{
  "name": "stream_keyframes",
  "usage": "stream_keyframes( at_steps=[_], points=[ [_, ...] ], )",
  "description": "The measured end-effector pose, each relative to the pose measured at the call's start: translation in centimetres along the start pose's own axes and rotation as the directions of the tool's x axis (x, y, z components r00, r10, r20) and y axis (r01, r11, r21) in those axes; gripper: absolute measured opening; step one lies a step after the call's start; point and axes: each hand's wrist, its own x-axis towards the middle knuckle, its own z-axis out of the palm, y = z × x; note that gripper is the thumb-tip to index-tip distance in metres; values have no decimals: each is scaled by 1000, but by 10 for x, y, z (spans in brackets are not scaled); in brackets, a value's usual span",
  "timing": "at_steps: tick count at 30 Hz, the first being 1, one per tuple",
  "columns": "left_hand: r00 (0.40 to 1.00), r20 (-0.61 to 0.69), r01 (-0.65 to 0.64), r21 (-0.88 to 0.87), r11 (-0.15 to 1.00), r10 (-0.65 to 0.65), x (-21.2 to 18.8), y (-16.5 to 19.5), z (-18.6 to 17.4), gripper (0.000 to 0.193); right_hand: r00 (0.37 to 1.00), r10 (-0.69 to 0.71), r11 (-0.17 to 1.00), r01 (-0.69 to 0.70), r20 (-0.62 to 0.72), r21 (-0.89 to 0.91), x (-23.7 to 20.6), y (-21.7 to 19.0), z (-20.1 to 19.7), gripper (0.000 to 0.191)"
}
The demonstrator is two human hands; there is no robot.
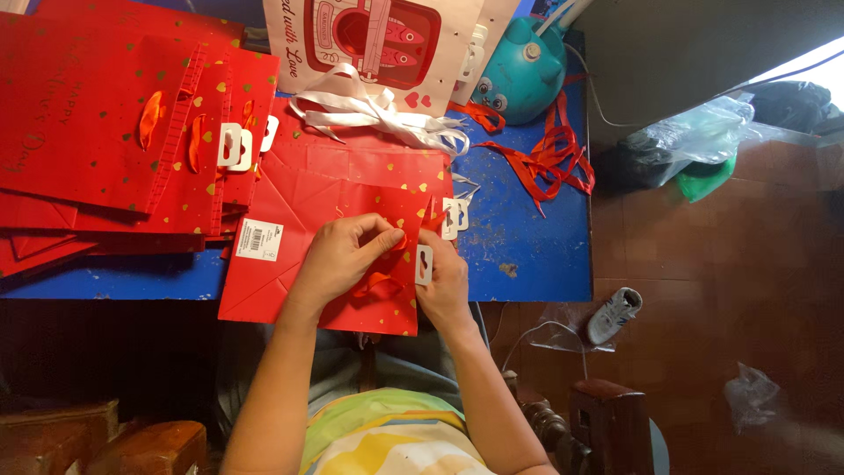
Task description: The person sits at a table with a stack of red gift bags and threads a red ribbon handle through the punched holes of each bag, ties the ribbon ends, and sets the finished bag on the stack, repeating the process bag by bag.
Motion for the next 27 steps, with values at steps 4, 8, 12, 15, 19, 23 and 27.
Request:
stream_keyframes(
  at_steps=[4, 8, 12, 15, 19, 23, 27],
  points=[
    [1000, 26, 12, -65, 998, -10, 0, -5, -1, 31, 978, 207, 944, -194, -21, 266, -4, 10, 2, 14],
    [999, 42, 31, -114, 993, -26, 0, -5, -2, 33, 961, 276, 866, -234, -32, 442, -9, 25, 7, 12],
    [999, 40, 35, -87, 996, -32, 0, -3, -2, 30, 932, 354, 736, -226, -79, 638, -12, 34, 12, 9],
    [999, 35, 33, -137, 990, -28, 0, -1, -1, 23, 915, 398, 652, -232, -64, 722, -9, 30, 8, 10],
    [999, 12, 36, -95, 995, -35, -1, 0, 1, 25, 952, 305, 802, -252, -8, 542, -2, 13, 1, 27],
    [999, 24, 31, -176, 984, -27, 0, -2, 0, 25, 986, 165, 934, -161, 14, 319, 1, -1, -3, 21],
    [1000, -19, -21, -204, 979, 17, 0, -6, 3, 25, 993, 113, 965, -104, -28, 240, 2, -2, -3, 12]
  ],
)
